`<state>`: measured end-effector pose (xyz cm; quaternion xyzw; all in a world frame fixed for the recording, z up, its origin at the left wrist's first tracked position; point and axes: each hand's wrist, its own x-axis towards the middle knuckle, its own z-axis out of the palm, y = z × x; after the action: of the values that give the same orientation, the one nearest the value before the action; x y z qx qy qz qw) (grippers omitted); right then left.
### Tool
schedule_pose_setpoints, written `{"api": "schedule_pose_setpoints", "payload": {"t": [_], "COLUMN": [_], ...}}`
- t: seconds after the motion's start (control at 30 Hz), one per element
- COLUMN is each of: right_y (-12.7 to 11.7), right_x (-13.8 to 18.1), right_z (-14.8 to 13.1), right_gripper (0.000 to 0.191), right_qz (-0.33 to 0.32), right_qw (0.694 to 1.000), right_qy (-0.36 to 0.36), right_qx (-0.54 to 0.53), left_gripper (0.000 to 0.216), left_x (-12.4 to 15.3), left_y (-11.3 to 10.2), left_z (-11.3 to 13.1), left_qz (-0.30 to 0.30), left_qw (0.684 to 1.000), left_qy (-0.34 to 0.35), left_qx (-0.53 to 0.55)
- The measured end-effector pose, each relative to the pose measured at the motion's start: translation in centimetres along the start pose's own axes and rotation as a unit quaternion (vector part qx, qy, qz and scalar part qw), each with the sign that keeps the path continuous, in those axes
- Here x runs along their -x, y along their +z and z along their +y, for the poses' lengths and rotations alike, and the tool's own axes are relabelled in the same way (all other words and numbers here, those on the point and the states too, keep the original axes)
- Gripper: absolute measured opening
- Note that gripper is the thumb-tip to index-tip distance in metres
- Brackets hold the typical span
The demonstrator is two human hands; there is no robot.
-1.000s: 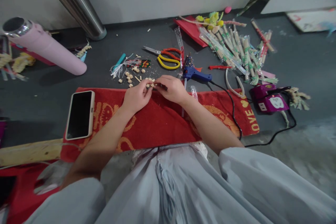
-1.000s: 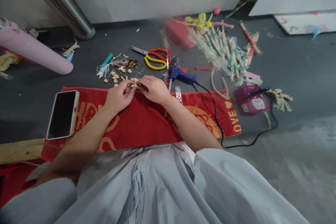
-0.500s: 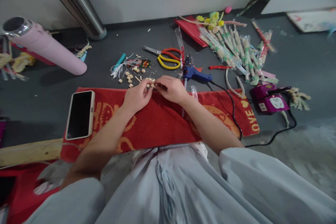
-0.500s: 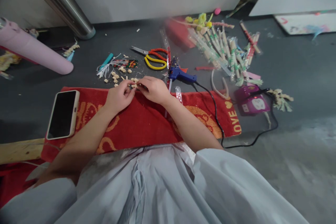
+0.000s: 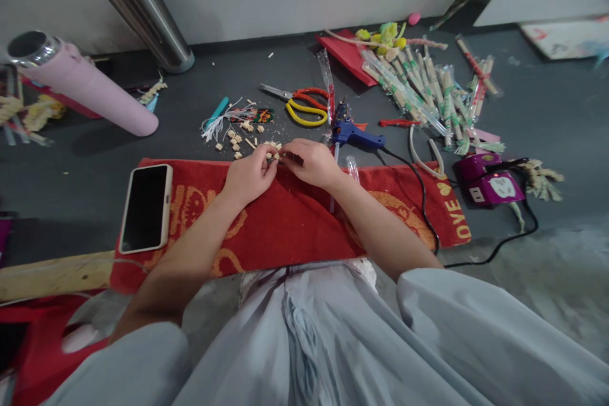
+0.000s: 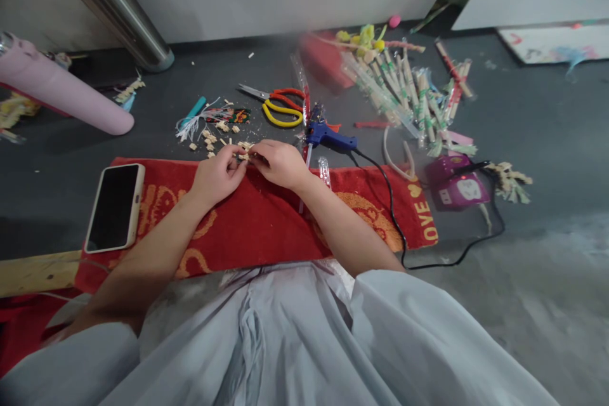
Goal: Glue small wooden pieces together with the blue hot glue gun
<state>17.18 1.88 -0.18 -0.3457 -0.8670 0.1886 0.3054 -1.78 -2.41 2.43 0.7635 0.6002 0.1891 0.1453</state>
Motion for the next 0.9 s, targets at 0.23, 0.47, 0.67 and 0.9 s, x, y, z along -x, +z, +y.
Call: {"api": "schedule_pose_setpoints", "payload": {"t": [0.23,0.47,0.67,0.9], "right_y": [-0.06,-0.08,-0.09,0.01], "right_x": [-0.05,-0.06,-0.06,-0.09], "right_z": [-0.12,-0.20,-0.18,-0.09], "right_gripper": [0.022,0.020,0.022,0.019], "right_qz": [-0.004,-0.005,-0.007,-0.001], "right_qw": [1.000,1.000,1.000,1.000], "right_qy": [0.011,0.018,0.015,0.022], "right_qx": [0.000,0.001,0.000,-0.006], "left_gripper": [0.026,0.025,0.025,0.026], "left_x": [0.00,-0.01,-0.04,-0.15], "left_y": [-0.09,0.01,0.02,0.06], "left_z": [0.19,0.09,-0.02,-0.19], "left_qz": [-0.020,-0.022,-0.029,-0.032], "left_qw": [0.999,0.999,0.999,0.999], "left_qy": [-0.016,-0.017,-0.018,-0.011], "left_qx": [-0.022,-0.024,-0.023,-0.018]}}
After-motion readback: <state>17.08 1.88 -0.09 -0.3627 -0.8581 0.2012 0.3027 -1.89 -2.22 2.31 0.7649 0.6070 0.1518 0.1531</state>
